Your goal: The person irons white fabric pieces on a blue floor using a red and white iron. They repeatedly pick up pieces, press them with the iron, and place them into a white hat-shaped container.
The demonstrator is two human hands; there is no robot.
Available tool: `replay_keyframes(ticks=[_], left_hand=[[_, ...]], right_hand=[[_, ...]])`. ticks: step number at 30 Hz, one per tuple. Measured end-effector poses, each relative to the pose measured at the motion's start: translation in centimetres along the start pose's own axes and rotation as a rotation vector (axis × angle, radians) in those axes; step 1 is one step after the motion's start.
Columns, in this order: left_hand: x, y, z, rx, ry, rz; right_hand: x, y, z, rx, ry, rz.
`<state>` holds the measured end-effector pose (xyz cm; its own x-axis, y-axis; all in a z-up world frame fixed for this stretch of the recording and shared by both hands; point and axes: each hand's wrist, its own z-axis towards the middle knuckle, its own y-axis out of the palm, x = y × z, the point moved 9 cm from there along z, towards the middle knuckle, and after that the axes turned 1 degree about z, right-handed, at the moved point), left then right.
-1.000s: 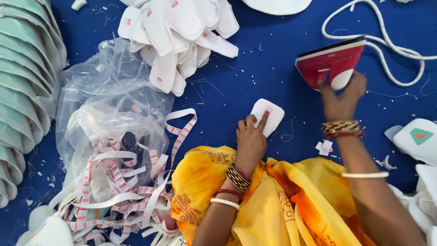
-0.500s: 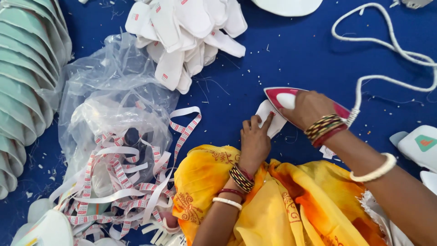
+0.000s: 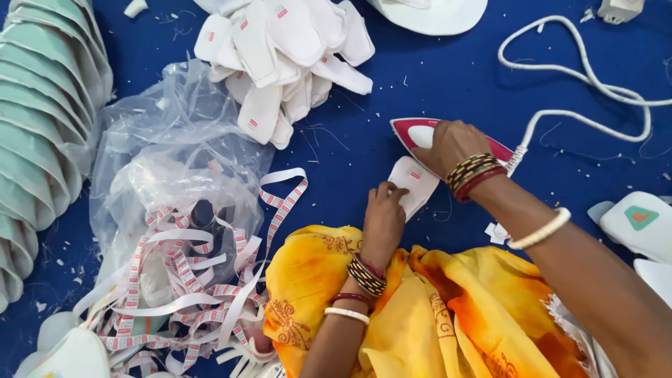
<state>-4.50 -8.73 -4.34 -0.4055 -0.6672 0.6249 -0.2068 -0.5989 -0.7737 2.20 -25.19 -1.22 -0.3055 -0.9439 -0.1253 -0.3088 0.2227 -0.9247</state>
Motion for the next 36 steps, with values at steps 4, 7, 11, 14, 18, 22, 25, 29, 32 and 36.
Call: replay_keyframes(ticks=[4,7,11,14,18,22,25,29,32,36], left_hand=[[-0.9,-0.4,0.1,0.009,-0.072,-0.146],[-0.8,-0.9,-0.2,0.012,-0.112,-0.2],[-0.6,-1.8,0.4,0.041,-0.128,-0.183],[-1.6,-1.5,0.0,0.047,-0.174,-0.113],[-2.8,-0.7,-0.5,0.036,-0.239,-0.089],[-3.5,-0.3,-0.7,0.006,-0.302,-0.113],[-3.7,-0.1,-0.3,-0.005,-0.308,-0.128],[-4.6,0.9,-0.1,0.002,-0.3,-0.168],[-5.6,1.4,-0.4,-0.055,-0.399,-0.231],[-8.4,0.1,1.4,-0.089,-0.493,-0.393]], right_hand=[[-2.0,0.1,-2.3,-0.014,-0.043,-0.029],[-2.1,2.7,-2.7,-0.1,-0.038,-0.017],[-2.5,2.4,-1.1,-0.038,-0.05,0.036],[-3.1,2.6,0.6,-0.007,-0.059,0.032],[-2.5,1.8,0.4,0.064,-0.109,0.021],[-1.6,4.2,-2.0,-0.181,-0.157,-0.055],[-1.7,3.4,-2.2,-0.181,-0.12,-0.033],[-2.1,2.7,0.5,-0.094,-0.087,0.007],[-2.1,0.7,2.6,-0.049,-0.078,0.007],[1.9,-3.2,2.4,0.122,-0.022,0.186]])
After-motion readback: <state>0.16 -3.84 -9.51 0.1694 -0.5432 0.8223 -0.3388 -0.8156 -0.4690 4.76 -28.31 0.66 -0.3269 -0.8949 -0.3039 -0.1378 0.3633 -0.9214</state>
